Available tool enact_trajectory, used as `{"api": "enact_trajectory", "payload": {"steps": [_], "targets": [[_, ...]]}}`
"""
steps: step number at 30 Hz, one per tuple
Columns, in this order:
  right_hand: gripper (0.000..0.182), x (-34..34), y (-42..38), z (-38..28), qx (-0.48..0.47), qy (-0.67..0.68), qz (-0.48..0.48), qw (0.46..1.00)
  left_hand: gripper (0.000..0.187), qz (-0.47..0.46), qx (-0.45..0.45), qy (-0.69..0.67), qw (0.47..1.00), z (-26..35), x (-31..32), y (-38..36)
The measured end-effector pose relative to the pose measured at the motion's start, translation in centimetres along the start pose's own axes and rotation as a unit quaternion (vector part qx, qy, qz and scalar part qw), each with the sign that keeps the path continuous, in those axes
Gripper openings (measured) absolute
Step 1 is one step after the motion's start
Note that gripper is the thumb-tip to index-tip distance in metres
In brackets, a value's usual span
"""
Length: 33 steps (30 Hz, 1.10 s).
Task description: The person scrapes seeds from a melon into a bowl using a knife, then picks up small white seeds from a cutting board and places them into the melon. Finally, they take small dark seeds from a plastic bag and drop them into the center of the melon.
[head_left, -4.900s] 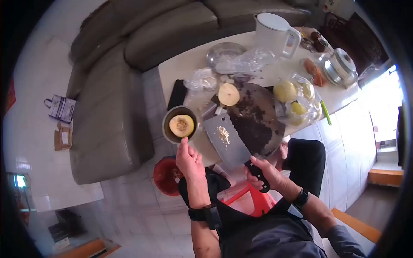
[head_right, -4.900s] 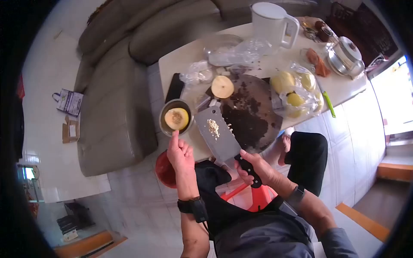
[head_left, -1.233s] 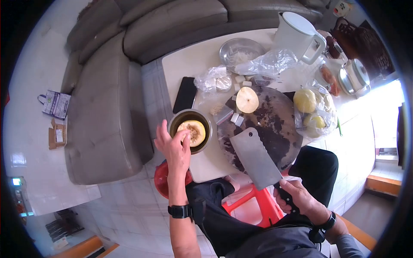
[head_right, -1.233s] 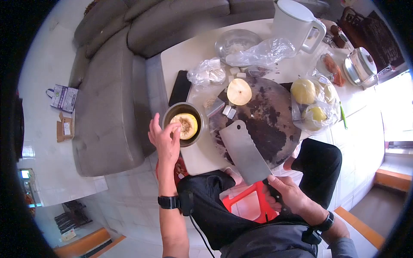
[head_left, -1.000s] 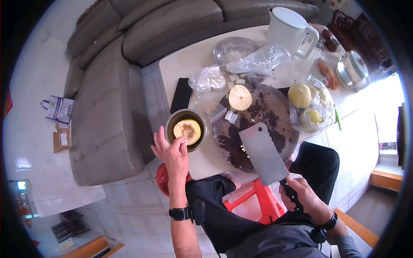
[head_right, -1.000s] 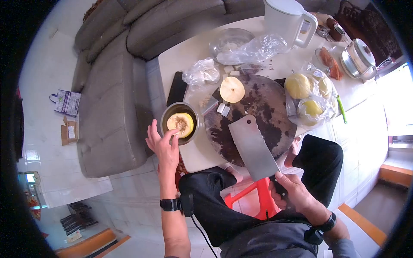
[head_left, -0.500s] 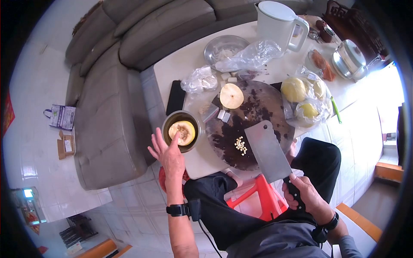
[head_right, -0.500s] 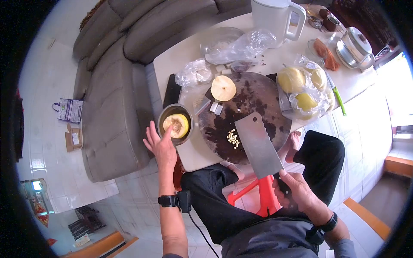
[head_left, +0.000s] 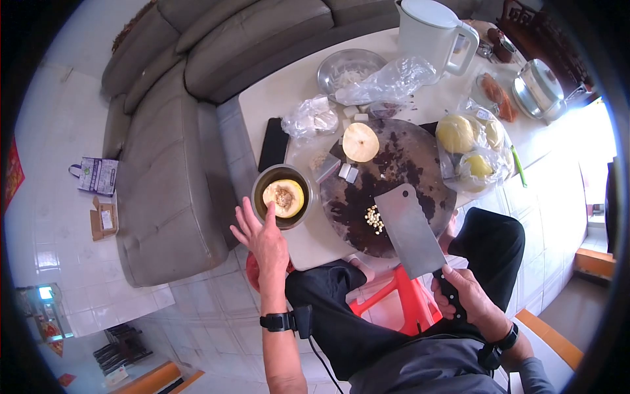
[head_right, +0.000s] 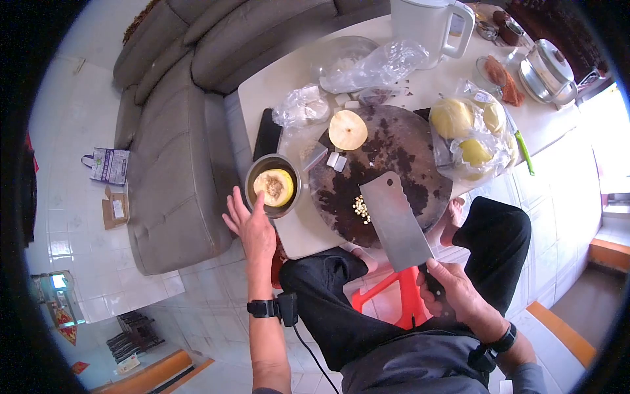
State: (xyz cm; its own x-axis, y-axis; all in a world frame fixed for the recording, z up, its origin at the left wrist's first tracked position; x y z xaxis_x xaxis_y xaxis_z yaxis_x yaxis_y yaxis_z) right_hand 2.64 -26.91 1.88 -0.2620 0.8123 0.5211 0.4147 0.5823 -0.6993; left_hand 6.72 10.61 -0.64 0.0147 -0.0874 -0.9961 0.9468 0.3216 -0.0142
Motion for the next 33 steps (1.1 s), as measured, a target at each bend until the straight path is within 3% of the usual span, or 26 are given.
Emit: {"api": "enact_trajectory", "payload": {"steps": [4,10,16,22,24,26,28,33], "targets": [[0.044,0.0,0.2,0.2,0.005,0.011,-0.004,1.000,0.049,-0.028,0.022,0.016,0.999,1.3,0.2,0.2],[0.043,-0.1,0.0,0.0,0.005,0.005,0.010,1.000,0.042,0.047,0.015,-0.035,0.998,1.0,-0.5,-0.8],[0.043,-0.6,-0.3,-0.1,-0.013,0.014,0.009,1.000,0.039,-0.003,0.027,-0.007,1.000,1.6,0.7,-1.2],[0.043,-3.0,-1.0,-0.7,-0.095,-0.179,0.081,0.976,0.038,0.065,0.063,-0.033,0.995,4.6,-0.7,0.5],[0.044,-3.9,-1.0,-0.2,-0.088,-0.168,0.082,0.978,0.034,0.087,0.113,-0.037,0.989,7.9,-1.4,0.3],[0.044,-4.8,-0.9,0.1,-0.085,-0.183,0.101,0.974,0.028,0.010,0.150,-0.196,0.969,11.0,-0.1,0.0],[0.043,-4.9,-0.7,0.3,-0.086,-0.178,0.105,0.975,0.026,-0.005,0.150,-0.280,0.948,13.1,0.7,-0.8],[0.041,-6.4,0.3,0.2,-0.100,-0.197,0.088,0.971,0.024,0.000,0.141,-0.323,0.936,15.2,2.5,-1.8]]}}
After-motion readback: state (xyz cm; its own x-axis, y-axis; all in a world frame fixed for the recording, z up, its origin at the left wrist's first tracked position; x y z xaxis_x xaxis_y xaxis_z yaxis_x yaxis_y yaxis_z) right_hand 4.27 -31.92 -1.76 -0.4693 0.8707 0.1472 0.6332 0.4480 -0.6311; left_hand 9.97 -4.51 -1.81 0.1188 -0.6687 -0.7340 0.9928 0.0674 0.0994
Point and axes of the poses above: each hand's wrist, its own y-axis towards the middle knuckle, its own x-axis out of the palm, z = x × y, the point moved 6 cm from there along y, towards the middle knuckle, and after that the axes turned 10 degrees about -z, right-handed, at the moved point
